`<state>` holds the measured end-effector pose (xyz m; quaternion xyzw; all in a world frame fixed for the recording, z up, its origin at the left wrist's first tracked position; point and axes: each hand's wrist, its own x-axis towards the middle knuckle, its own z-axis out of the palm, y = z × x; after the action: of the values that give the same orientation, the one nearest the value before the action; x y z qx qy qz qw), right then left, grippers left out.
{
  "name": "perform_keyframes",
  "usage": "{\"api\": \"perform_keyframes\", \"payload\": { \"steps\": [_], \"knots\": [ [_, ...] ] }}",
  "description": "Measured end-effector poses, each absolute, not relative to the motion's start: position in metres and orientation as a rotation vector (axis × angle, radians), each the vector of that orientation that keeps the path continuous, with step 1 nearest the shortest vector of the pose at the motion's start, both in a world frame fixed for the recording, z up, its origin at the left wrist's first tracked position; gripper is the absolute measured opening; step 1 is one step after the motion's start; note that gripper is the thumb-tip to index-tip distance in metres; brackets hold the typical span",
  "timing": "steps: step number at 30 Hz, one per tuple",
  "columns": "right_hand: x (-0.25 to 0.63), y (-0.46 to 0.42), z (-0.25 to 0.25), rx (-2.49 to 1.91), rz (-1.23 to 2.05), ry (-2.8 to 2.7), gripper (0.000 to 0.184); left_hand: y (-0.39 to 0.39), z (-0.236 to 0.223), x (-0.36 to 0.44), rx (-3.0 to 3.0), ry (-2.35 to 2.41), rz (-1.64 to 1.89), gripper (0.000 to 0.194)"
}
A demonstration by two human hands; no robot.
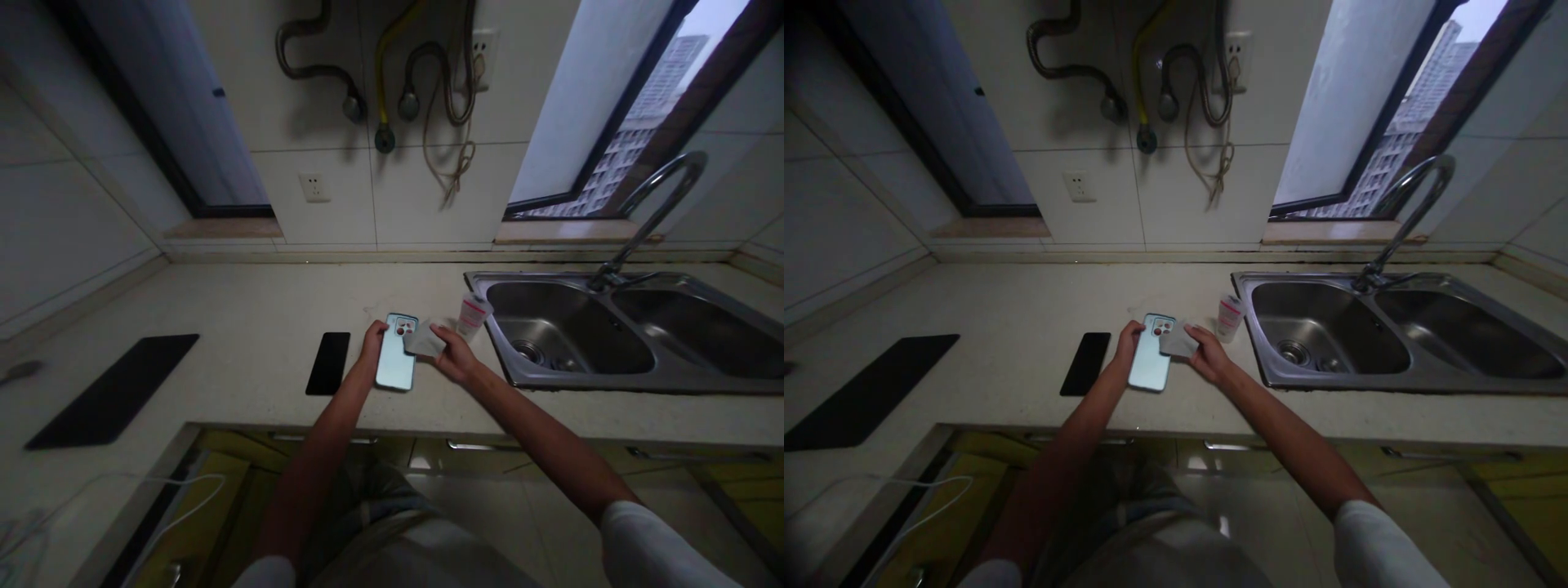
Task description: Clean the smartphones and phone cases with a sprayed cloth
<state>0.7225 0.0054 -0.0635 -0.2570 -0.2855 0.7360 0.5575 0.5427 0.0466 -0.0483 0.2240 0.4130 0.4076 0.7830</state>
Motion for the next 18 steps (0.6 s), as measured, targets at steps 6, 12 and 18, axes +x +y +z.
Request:
{"api": "perform_keyframes", "payload": {
  "steps": [6,12,18],
  "knots": [
    [0.72,0.005,-0.061,-0.694,1.643,-0.785,0.022,0.045,-0.052,0.549,0.407,0.748,0.864,0.035],
    [0.737,0.015,-0.045,-1.077,1.037,-1.074,0.035,0.048,-0.058,0.555,0.338,0.594,0.87,0.048],
    [0.731,0.028,-0.029,-1.161,0.439,-1.54,0.016,0.056,-0.059,0.556,0.338,0.525,0.878,0.052]
  ]
}}
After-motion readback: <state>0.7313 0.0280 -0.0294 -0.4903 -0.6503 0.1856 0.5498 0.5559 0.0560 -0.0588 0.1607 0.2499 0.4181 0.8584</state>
